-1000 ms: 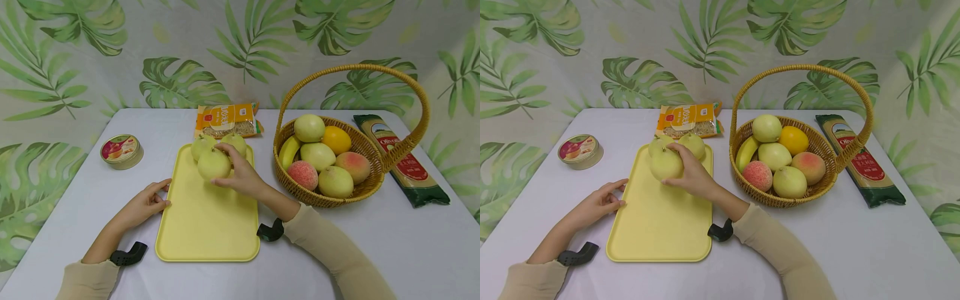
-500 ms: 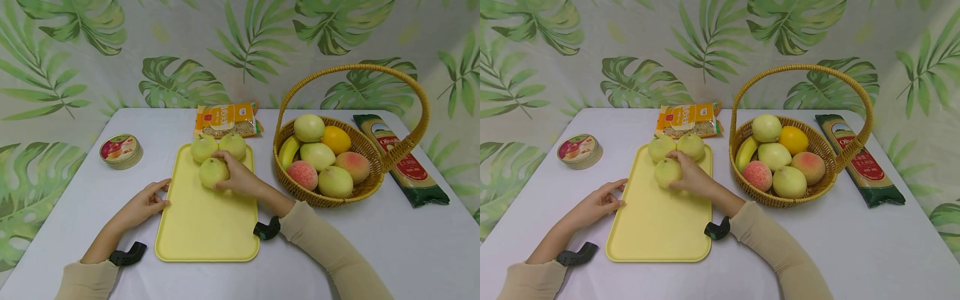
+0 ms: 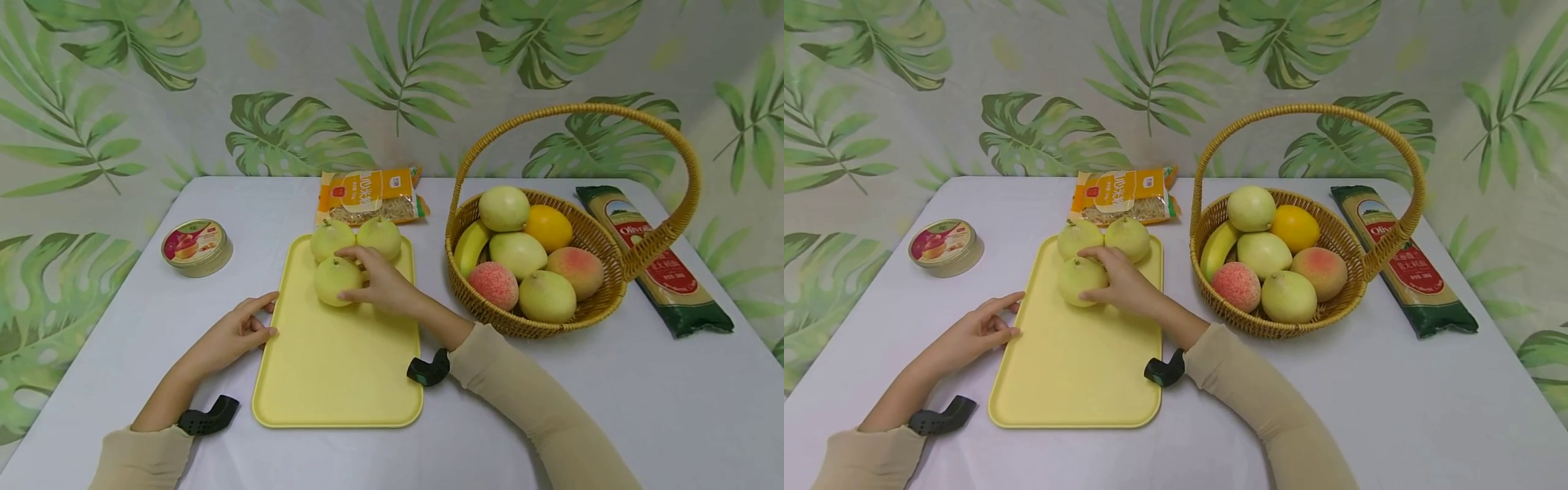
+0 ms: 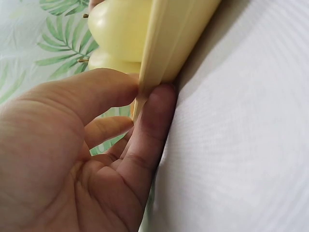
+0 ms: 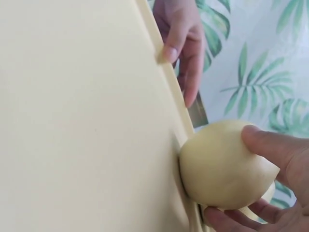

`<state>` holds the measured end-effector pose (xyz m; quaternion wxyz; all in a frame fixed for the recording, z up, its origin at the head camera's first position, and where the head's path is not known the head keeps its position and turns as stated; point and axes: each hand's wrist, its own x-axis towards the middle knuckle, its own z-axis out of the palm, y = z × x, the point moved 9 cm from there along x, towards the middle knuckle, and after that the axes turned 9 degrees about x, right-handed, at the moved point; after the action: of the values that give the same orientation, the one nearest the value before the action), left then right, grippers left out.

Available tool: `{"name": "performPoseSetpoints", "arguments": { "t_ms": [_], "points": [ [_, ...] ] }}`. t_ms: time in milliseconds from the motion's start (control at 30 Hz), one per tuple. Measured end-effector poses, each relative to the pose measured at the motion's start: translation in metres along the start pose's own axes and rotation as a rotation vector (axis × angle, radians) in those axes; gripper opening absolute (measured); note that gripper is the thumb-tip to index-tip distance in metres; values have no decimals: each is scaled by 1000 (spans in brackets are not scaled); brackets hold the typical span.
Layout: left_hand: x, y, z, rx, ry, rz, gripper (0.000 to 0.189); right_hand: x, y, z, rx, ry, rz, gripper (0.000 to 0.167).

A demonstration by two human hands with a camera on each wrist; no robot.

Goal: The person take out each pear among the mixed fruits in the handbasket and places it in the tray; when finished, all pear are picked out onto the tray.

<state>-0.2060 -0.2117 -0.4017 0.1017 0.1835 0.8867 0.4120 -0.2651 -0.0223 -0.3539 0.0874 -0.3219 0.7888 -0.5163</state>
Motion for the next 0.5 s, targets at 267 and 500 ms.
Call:
{"name": "performPoseSetpoints", "arguments": {
  "t_ms": [267,500],
  "points": [
    [-1,0,0,1,-5,-11,59,-1,-3,3,-43,8,65,66],
    [-1,0,1,-16,-6,-11,60,-23,-27,-20,-66,33,4,60]
  ]
}}
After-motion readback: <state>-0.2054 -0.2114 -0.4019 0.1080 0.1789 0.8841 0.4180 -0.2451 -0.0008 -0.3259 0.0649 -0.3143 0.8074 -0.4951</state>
